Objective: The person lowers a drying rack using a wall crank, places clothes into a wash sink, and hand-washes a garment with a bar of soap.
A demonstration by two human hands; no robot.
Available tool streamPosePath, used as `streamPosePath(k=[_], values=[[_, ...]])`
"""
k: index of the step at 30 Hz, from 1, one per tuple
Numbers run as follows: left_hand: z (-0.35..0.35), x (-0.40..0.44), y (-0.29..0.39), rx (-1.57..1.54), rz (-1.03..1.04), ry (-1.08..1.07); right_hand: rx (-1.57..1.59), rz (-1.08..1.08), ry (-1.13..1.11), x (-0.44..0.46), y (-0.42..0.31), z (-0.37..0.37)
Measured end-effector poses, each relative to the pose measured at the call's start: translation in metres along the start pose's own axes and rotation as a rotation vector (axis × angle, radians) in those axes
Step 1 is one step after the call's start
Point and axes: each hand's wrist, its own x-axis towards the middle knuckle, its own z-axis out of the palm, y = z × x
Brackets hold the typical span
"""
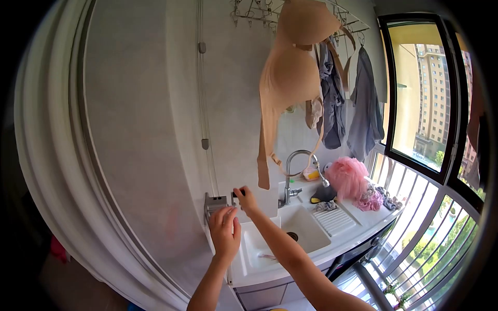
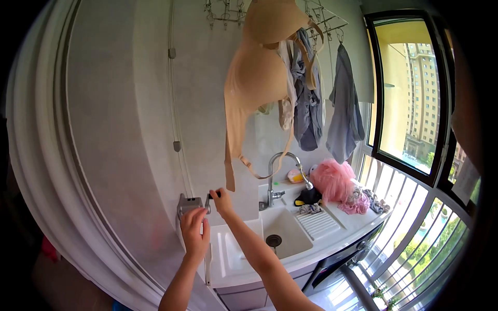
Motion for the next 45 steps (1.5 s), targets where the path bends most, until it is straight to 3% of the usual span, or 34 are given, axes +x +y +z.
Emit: streamPosePath(k=[3,7,9,11,14,16,18,22,24,27,30,31,34,37,41,45], values=[[0.005,-0.010,-0.005,-0.004,-0.003,-0.045,-0.099,0.112,-0.098,-0.079,0.038,-0.021],[0.002,-0.017,-0.016,0.005,-0.035,-0.175,-0.098,0.185,-0.282,-0.156,-0.044,-0.071],[0.001,-0.014,-0.016,-0.020,-0.058,-0.169,-0.087,0.204,-0.344,-0.152,-0.085,-0.079],[-0.001,-0.007,-0.013,-0.044,-0.084,-0.172,0.032,-0.080,-0.230,-0.138,-0.116,-0.076],[0.004,-0.003,-0.003,-0.071,-0.123,-0.032,0.200,-0.167,-0.045,-0.082,-0.145,-0.052],[0.009,-0.003,-0.001,-0.102,-0.164,-0.044,0.289,-0.046,-0.055,-0.032,-0.151,-0.039],[0.009,-0.004,-0.001,-0.092,-0.157,-0.087,0.282,0.094,-0.075,0.008,-0.122,-0.027],[0.010,-0.012,-0.011,-0.050,-0.139,-0.083,0.083,0.097,-0.012,-0.003,-0.042,-0.018],[0.006,-0.012,-0.010,-0.002,-0.081,-0.146,0.071,0.331,-0.101,-0.037,-0.017,-0.024],[0.007,-0.022,-0.011,0.018,-0.091,-0.219,-0.066,0.104,-0.032,-0.105,0.018,-0.034],[0.010,-0.025,-0.016,0.054,-0.065,-0.251,0.086,0.157,-0.149,-0.150,-0.040,-0.062],[0.009,-0.025,-0.012,-0.009,-0.088,-0.216,0.074,0.085,-0.145,-0.153,-0.064,-0.068],[0.002,-0.012,-0.005,-0.096,-0.100,-0.119,0.172,-0.065,-0.105,-0.134,-0.125,-0.070],[-0.001,-0.003,-0.002,-0.168,-0.149,-0.087,0.215,-0.046,-0.019,-0.081,-0.161,-0.059],[0.008,-0.007,-0.006,-0.135,-0.156,-0.152,0.275,0.031,0.089,0.005,-0.121,-0.026],[0.011,-0.021,-0.011,-0.170,-0.179,-0.185,0.231,0.330,0.083,0.017,-0.037,-0.014]])
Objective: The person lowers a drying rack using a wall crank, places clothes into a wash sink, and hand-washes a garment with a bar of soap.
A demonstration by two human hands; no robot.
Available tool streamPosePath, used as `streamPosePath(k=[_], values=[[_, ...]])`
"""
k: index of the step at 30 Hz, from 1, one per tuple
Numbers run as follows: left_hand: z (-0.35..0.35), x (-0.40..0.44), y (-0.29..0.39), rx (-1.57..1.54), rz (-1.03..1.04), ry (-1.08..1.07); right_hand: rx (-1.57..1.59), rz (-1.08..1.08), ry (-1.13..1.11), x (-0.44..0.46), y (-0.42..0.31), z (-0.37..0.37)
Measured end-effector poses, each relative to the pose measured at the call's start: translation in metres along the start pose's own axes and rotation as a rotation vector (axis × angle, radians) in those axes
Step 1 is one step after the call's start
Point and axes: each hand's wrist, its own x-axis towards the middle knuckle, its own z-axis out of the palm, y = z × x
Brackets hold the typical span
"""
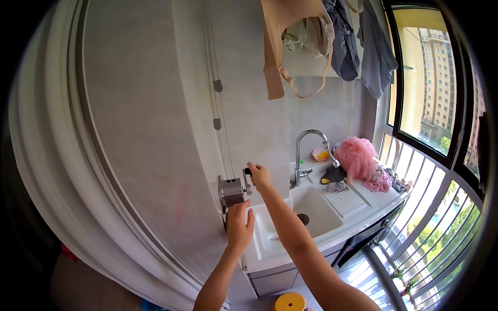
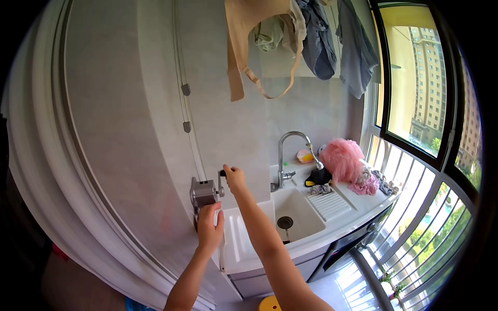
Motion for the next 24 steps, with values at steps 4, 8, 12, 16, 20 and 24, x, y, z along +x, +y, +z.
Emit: streamPosePath(k=[4,8,12,16,20,24], values=[[0.002,-0.008,-0.003,0.038,0.049,-0.032,-0.122,0.015,0.023,-0.044,0.080,-0.028],[0.019,-0.019,-0.005,0.013,0.030,-0.086,-0.285,-0.087,0.001,-0.132,0.066,-0.055],[0.044,-0.029,0.007,0.059,0.195,0.151,-0.296,-0.214,-0.217,-0.173,0.013,-0.076],[0.081,-0.051,0.007,0.316,0.415,0.259,0.104,0.061,-0.599,-0.141,0.018,-0.105],[0.152,-0.071,0.006,0.240,0.409,-0.157,-0.073,0.134,-0.681,-0.069,0.059,-0.165],[0.242,-0.090,-0.034,0.257,-0.123,-0.551,-1.060,0.036,-0.587,0.010,0.180,-0.250]])
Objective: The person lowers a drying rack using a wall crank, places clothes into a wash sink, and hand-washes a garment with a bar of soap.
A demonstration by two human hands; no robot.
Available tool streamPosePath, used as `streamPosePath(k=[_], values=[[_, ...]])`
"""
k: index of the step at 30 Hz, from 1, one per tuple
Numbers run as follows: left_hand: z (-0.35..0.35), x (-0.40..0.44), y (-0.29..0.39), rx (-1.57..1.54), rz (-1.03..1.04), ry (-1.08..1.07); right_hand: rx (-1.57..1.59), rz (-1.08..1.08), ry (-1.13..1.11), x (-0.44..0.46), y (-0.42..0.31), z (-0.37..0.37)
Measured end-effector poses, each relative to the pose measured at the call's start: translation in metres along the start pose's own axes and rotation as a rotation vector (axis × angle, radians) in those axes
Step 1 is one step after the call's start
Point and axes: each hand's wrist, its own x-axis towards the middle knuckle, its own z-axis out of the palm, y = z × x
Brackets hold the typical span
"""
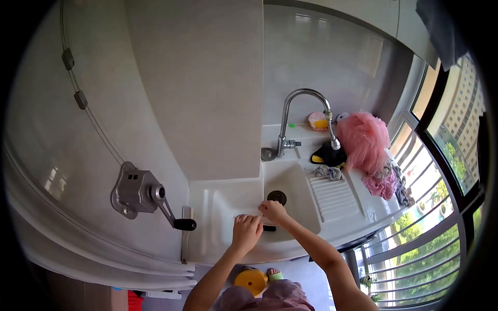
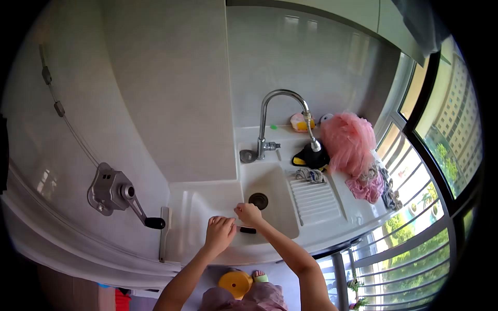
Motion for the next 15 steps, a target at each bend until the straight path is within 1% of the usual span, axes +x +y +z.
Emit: streamPosePath(k=[1,3,4,6,7,8,9,10,11,12,13,14,15], values=[[0.021,-0.001,-0.008,0.009,-0.039,0.007,-0.007,-0.021,-0.033,0.011,0.025,0.015],[0.052,-0.012,-0.019,0.024,-0.205,-0.260,-0.221,-0.128,-0.265,0.027,0.063,0.055],[0.054,-0.015,-0.017,-0.004,-0.227,-0.243,-0.221,-0.160,-0.301,0.034,0.073,0.076],[0.054,-0.022,-0.014,0.009,-0.339,-0.247,-0.418,-0.190,-0.492,0.045,0.083,0.113],[0.053,-0.031,-0.016,0.011,-0.399,-0.264,-0.414,-0.224,-0.521,0.045,0.085,0.128],[0.050,-0.039,-0.017,0.028,-0.437,-0.256,-0.351,-0.277,-0.484,0.046,0.087,0.135],[0.046,-0.046,-0.018,0.040,-0.462,-0.181,-0.291,-0.333,-0.444,0.050,0.087,0.138],[0.039,-0.048,-0.021,0.058,-0.480,-0.101,-0.295,-0.375,-0.457,0.054,0.086,0.141],[0.029,-0.049,-0.022,0.083,-0.508,-0.081,-0.280,-0.344,-0.478,0.053,0.084,0.141],[0.017,-0.050,-0.020,0.103,-0.549,-0.013,-0.263,-0.306,-0.504,0.051,0.079,0.138],[0.006,-0.056,-0.019,0.121,-0.586,0.049,-0.260,-0.334,-0.521,0.050,0.077,0.138],[-0.002,-0.063,-0.022,0.139,-0.606,0.057,-0.271,-0.344,-0.463,0.053,0.075,0.136],[-0.012,-0.068,-0.026,0.183,-0.633,0.169,-0.284,-0.351,-0.395,0.056,0.068,0.131]])
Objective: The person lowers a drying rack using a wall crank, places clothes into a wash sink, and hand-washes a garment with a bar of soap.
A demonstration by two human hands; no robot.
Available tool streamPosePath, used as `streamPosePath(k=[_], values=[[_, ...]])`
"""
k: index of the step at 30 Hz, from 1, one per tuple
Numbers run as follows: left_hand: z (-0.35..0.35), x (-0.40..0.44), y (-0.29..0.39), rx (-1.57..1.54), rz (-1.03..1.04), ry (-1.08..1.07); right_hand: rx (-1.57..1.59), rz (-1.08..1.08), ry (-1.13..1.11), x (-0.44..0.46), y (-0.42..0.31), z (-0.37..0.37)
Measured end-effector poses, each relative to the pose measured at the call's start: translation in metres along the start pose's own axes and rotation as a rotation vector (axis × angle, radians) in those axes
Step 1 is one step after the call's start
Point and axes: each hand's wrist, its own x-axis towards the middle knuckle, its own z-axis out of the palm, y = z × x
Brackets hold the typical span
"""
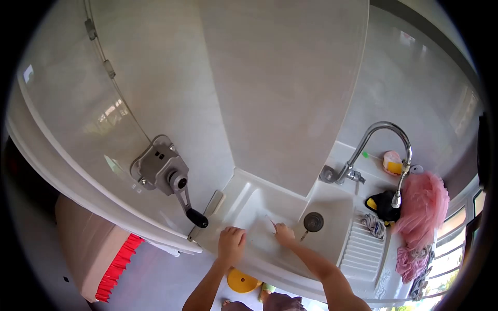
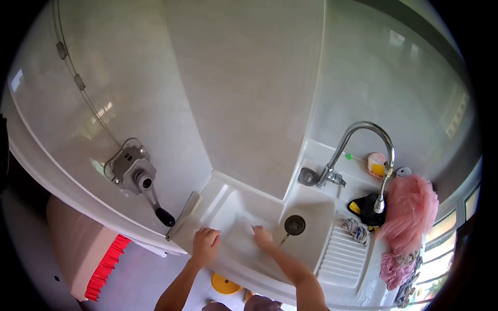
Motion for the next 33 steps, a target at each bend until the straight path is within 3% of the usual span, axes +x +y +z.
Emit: streamPosePath(k=[1,3,4,6,9,14,17,20,28,33], values=[[-0.008,0.002,-0.007,0.008,-0.029,0.121,-0.006,-0.021,0.006,-0.002,-0.016,-0.020],[-0.020,0.003,-0.028,0.060,-0.085,0.188,0.048,-0.272,0.294,-0.013,-0.062,-0.075],[-0.026,0.004,-0.034,0.101,-0.136,0.235,0.047,-0.288,0.299,-0.012,-0.078,-0.096],[-0.034,0.007,-0.042,0.087,-0.172,0.206,-0.037,-0.874,0.628,-0.001,-0.107,-0.125],[-0.027,0.003,-0.062,0.122,-0.141,0.265,-0.098,-1.084,0.732,0.039,-0.144,-0.122],[-0.031,-0.020,-0.063,0.107,-0.124,0.247,-0.188,-0.938,0.640,0.087,-0.167,-0.065],[-0.030,-0.045,-0.065,0.136,-0.142,0.239,-0.070,-0.648,0.573,0.087,-0.179,-0.051],[-0.035,-0.058,-0.064,0.163,-0.103,0.201,-0.007,-0.651,0.758,0.070,-0.183,-0.049],[-0.036,-0.071,0.015,-0.029,0.088,0.108,0.179,-0.369,0.635,-0.075,-0.135,-0.072],[-0.031,-0.109,0.088,-0.174,0.246,0.019,0.266,-0.277,0.650,-0.199,-0.045,-0.065]])
